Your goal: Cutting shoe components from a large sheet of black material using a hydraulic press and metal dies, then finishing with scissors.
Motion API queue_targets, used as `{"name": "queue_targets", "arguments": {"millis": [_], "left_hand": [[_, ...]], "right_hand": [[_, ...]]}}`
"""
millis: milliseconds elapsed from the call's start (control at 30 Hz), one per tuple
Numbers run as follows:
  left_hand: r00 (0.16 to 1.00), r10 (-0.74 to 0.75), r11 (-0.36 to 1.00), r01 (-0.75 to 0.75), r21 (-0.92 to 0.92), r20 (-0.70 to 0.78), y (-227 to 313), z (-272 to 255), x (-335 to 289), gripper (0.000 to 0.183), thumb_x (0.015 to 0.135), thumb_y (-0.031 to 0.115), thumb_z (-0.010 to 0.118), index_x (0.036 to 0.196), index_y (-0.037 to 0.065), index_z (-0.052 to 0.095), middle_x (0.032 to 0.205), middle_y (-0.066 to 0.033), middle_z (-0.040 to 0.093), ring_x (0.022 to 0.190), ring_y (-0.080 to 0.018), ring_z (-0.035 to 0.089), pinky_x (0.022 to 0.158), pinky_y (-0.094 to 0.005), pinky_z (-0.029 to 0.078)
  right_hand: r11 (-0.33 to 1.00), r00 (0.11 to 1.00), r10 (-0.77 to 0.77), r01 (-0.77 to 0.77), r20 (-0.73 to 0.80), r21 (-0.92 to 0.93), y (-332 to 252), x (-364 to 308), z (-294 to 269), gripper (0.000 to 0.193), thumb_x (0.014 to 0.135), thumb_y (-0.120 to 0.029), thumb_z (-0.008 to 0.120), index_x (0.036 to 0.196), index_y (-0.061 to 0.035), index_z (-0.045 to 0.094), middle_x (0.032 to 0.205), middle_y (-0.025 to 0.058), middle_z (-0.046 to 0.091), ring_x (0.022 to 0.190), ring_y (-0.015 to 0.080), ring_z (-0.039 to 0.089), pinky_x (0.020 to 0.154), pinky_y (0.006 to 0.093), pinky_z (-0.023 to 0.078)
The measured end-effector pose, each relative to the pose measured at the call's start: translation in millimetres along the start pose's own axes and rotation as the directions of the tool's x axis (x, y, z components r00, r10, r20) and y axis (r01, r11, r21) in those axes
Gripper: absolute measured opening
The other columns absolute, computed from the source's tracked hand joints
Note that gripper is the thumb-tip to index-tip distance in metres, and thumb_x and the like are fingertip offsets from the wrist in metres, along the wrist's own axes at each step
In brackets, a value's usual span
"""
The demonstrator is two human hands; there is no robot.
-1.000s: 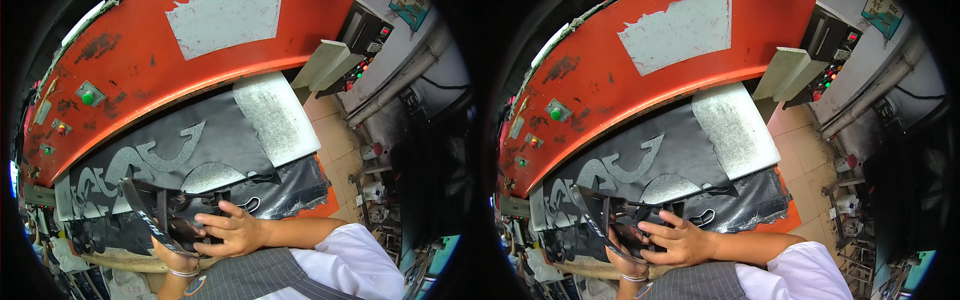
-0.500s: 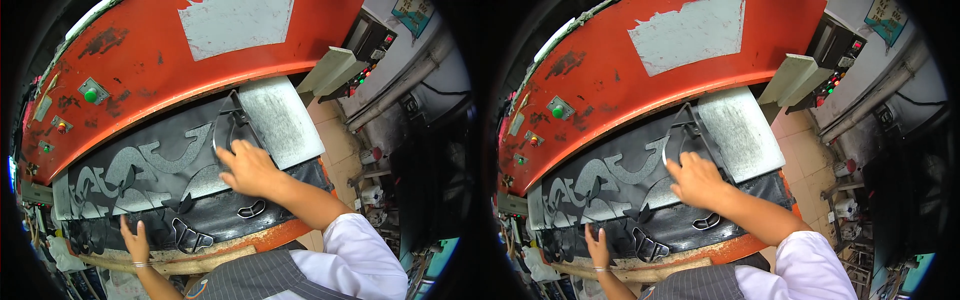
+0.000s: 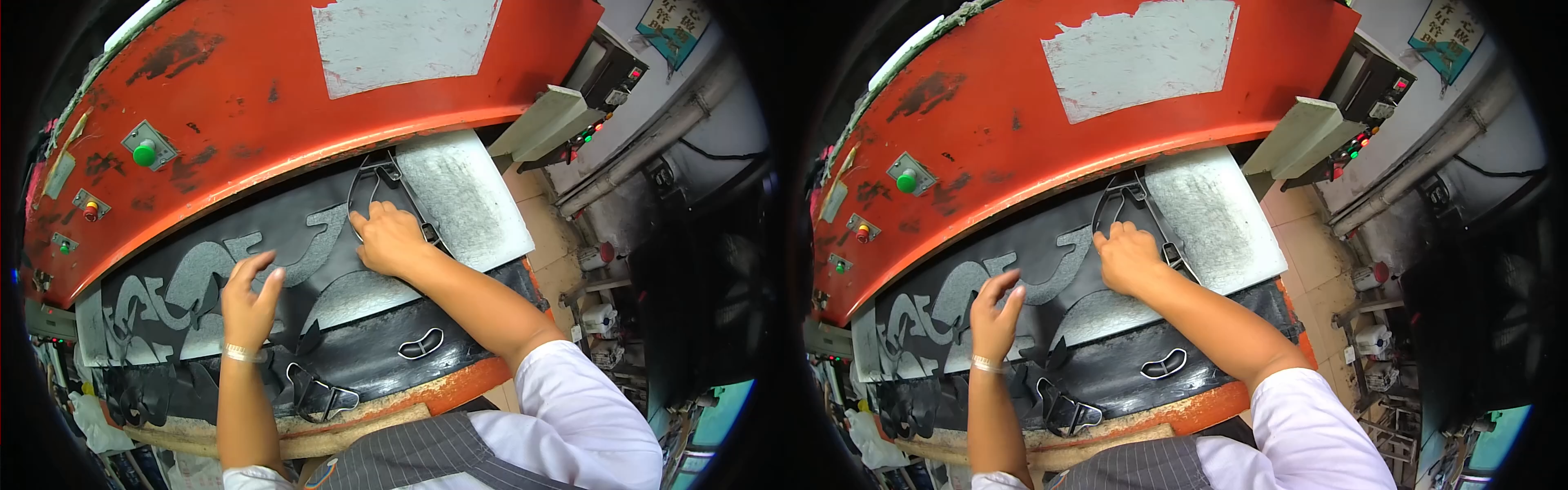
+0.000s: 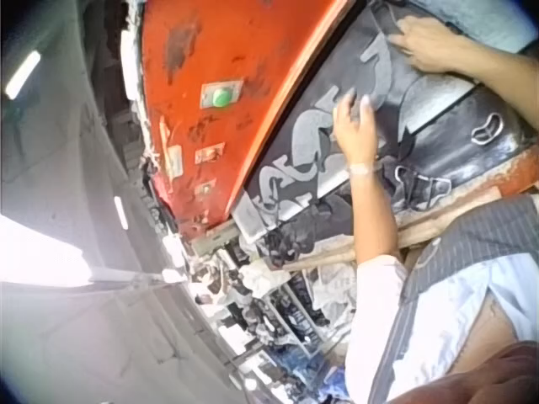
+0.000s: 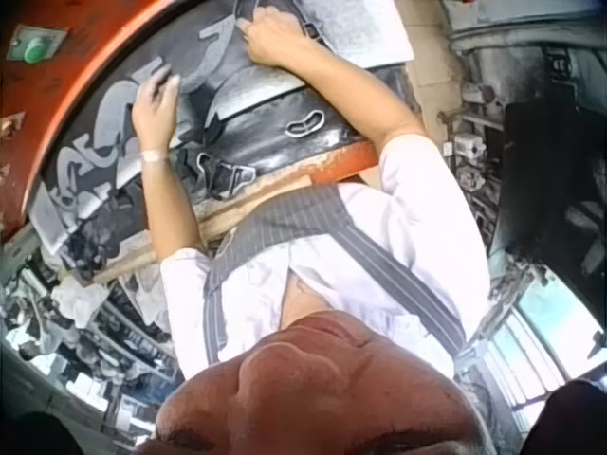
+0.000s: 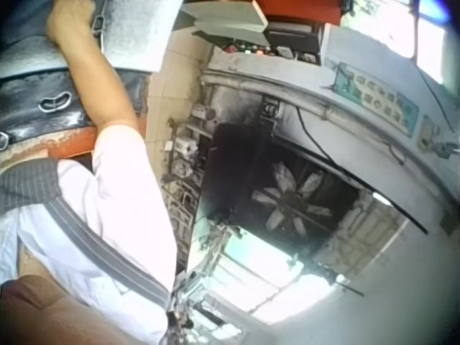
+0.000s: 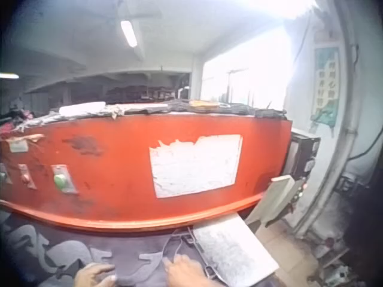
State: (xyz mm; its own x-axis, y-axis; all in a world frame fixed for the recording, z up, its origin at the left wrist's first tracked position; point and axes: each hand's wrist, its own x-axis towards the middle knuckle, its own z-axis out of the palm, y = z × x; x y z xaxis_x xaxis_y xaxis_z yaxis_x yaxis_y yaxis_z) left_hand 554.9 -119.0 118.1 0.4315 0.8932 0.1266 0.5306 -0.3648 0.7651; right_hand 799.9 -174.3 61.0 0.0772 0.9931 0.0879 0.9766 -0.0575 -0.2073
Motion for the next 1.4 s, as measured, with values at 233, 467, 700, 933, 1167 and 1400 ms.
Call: {"name": "queue_targets", "arguments": {"millis": [233,467,700,933,1167,1400], "left_hand": [[0.907,0.398,0.842,-0.421,0.337,0.138,-28.1,77.2,83.9,0.026,0.080,0.016,0.069,0.103,0.003,0.068,0.104,-0.0130,0.066,0.098,-0.0323,0.062,0.087,-0.0377,0.049],[0.678,0.655,0.404,-0.688,0.603,0.335,-36.2,112.4,133.6,0.012,0.081,0.015,0.060,0.087,0.010,0.069,0.082,-0.0021,0.063,0.081,-0.0202,0.062,0.067,-0.0332,0.052],[0.631,0.685,0.319,-0.709,0.629,0.364,-30.9,121.8,129.4,0.009,0.079,0.015,0.057,0.083,0.012,0.065,0.078,-0.0012,0.055,0.079,-0.0180,0.060,0.062,-0.0319,0.051],[0.799,0.544,0.503,-0.556,0.662,0.258,-32.2,132.7,123.8,0.006,0.083,0.014,0.056,0.078,0.010,0.057,0.078,-0.0044,0.056,0.080,-0.0203,0.061,0.063,-0.0373,0.054],[0.922,0.386,0.901,-0.383,0.202,0.027,-21.3,135.9,82.2,0.044,0.082,0.006,0.062,0.125,0.003,0.053,0.108,-0.0134,0.066,0.103,-0.0329,0.059,0.091,-0.0433,0.046],[0.948,0.301,0.922,-0.317,0.224,0.102,-23.5,144.4,52.8,0.063,0.085,0.006,0.055,0.145,0.000,0.036,0.138,-0.0240,0.049,0.134,-0.0334,0.043,0.115,-0.0451,0.023]], "right_hand": [[0.920,0.958,0.143,-0.037,-0.248,0.389,44.6,-0.9,-26.7,0.042,0.084,-0.033,0.067,0.112,-0.0018,0.065,0.103,0.0216,0.065,0.101,0.0384,0.060,0.085,0.0448,0.050],[0.807,0.879,0.446,-0.476,0.169,0.348,106.9,-4.3,-27.8,0.034,0.077,-0.027,0.078,0.094,0.0013,0.070,0.093,0.0241,0.068,0.092,0.0390,0.065,0.084,0.0431,0.050],[0.844,0.844,0.462,-0.513,0.272,0.159,107.2,8.2,-24.0,0.030,0.078,-0.022,0.076,0.091,0.0045,0.070,0.095,0.0241,0.068,0.095,0.0389,0.065,0.083,0.0437,0.052],[0.829,0.889,0.403,-0.456,0.219,0.323,104.2,2.8,-21.3,0.021,0.080,-0.020,0.072,0.086,0.0004,0.070,0.089,0.0189,0.069,0.090,0.0361,0.066,0.080,0.0435,0.051],[0.772,0.936,0.330,-0.191,-0.126,0.606,122.8,-55.0,-16.8,0.031,0.084,-0.026,0.070,0.106,-0.0039,0.068,0.098,0.0144,0.068,0.094,0.0255,0.063,0.083,0.0354,0.049],[0.931,0.970,0.071,0.019,-0.232,0.365,116.2,-117.2,-6.9,0.053,0.078,-0.032,0.075,0.125,-0.0091,0.063,0.113,0.0130,0.065,0.114,0.0291,0.054,0.099,0.0421,0.037]]}}
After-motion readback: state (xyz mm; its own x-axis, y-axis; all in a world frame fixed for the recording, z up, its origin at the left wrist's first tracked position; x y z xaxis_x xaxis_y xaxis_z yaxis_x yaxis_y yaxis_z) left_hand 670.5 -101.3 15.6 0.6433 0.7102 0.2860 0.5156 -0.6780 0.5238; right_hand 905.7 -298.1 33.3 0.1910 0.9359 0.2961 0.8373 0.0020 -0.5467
